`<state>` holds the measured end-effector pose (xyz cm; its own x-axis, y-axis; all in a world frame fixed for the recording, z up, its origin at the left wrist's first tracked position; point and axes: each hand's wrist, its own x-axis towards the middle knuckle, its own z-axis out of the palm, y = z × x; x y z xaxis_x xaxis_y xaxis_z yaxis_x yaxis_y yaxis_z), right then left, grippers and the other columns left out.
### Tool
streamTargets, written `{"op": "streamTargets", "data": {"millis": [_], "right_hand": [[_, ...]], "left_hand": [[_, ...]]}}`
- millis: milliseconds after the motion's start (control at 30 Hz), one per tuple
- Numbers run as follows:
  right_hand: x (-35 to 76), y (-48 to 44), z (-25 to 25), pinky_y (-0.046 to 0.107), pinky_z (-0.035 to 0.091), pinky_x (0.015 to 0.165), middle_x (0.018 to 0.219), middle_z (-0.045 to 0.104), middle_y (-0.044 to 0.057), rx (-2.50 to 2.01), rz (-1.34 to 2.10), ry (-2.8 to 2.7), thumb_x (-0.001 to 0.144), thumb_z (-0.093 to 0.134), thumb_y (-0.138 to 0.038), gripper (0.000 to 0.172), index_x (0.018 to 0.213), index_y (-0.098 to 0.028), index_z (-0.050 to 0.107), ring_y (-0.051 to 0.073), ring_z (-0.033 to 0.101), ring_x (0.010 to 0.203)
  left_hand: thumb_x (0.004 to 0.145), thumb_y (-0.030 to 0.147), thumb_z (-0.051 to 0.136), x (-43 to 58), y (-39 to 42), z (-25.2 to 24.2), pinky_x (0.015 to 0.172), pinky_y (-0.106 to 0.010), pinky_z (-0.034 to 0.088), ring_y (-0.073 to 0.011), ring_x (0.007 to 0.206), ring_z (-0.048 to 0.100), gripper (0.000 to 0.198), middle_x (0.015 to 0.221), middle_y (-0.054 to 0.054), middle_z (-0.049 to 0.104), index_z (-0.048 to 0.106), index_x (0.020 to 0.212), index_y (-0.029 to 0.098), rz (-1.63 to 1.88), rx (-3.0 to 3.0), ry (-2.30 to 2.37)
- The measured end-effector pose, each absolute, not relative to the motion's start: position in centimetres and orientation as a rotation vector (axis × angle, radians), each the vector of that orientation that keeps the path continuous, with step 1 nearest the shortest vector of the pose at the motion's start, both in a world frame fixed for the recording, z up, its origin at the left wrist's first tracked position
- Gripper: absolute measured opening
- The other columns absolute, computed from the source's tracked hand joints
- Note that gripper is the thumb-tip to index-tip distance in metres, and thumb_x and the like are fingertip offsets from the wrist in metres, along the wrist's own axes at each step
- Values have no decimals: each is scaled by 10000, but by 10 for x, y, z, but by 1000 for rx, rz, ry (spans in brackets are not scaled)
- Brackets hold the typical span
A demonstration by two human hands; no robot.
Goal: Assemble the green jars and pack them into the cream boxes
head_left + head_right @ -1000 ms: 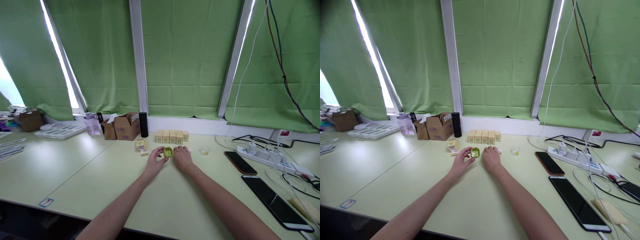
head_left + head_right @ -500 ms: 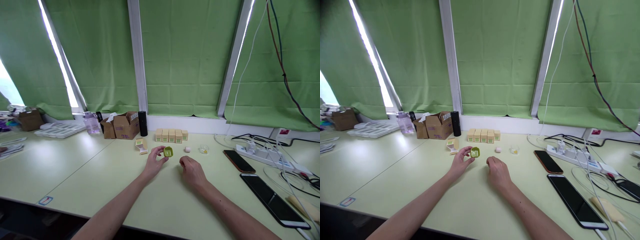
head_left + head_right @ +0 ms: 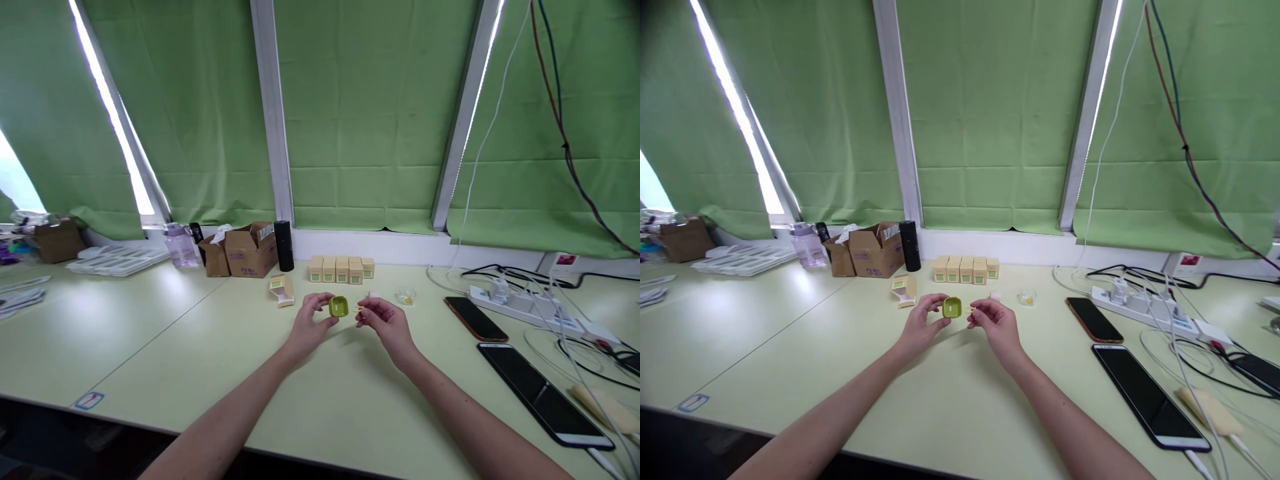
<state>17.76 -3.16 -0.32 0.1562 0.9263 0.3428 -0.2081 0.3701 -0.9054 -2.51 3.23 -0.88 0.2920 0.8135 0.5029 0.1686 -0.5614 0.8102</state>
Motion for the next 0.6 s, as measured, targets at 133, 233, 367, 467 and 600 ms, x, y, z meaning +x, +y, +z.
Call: {"op": "streamTargets", "data": {"millis": [133,233,367,467,600], "right_hand": [[175,-30,-8,304,556,615,675,672,20,-807,1084,-1010,723,863,-562,434,840,-164,737,150,631,626],[174,-28,-12,270,508,560,648,642,8,-805,1141,-952,729,854,-585,457,811,-155,723,121,590,569],[178,-26,-14,246,471,527,628,607,-13,-812,1161,-910,729,861,-574,455,821,-152,719,101,562,537],[180,-28,-12,259,493,545,655,631,-5,-797,1136,-946,740,861,-548,430,858,-159,721,114,590,556],[177,-33,-5,317,567,642,762,700,26,-752,1046,-1065,737,878,-481,395,954,-189,724,174,679,690]], "left_hand": [[760,153,765,-23,29,-9,1053,-434,472,-231,1144,647,430,1242,-73,592,672,1170,245,1262,1930,870],[757,152,777,-23,28,-10,1074,-451,468,-233,1147,645,433,1238,-72,587,674,1167,245,1253,1932,848],[752,139,782,-23,27,-10,1089,-467,466,-230,1140,646,437,1232,-71,576,679,1164,243,1230,1935,833],[749,138,791,-22,27,-11,1091,-469,475,-233,1149,644,445,1225,-71,572,682,1166,247,1225,1940,813],[759,164,802,-22,26,-12,1091,-470,487,-228,1131,646,442,1216,-69,567,684,1174,259,1238,1951,784]]}}
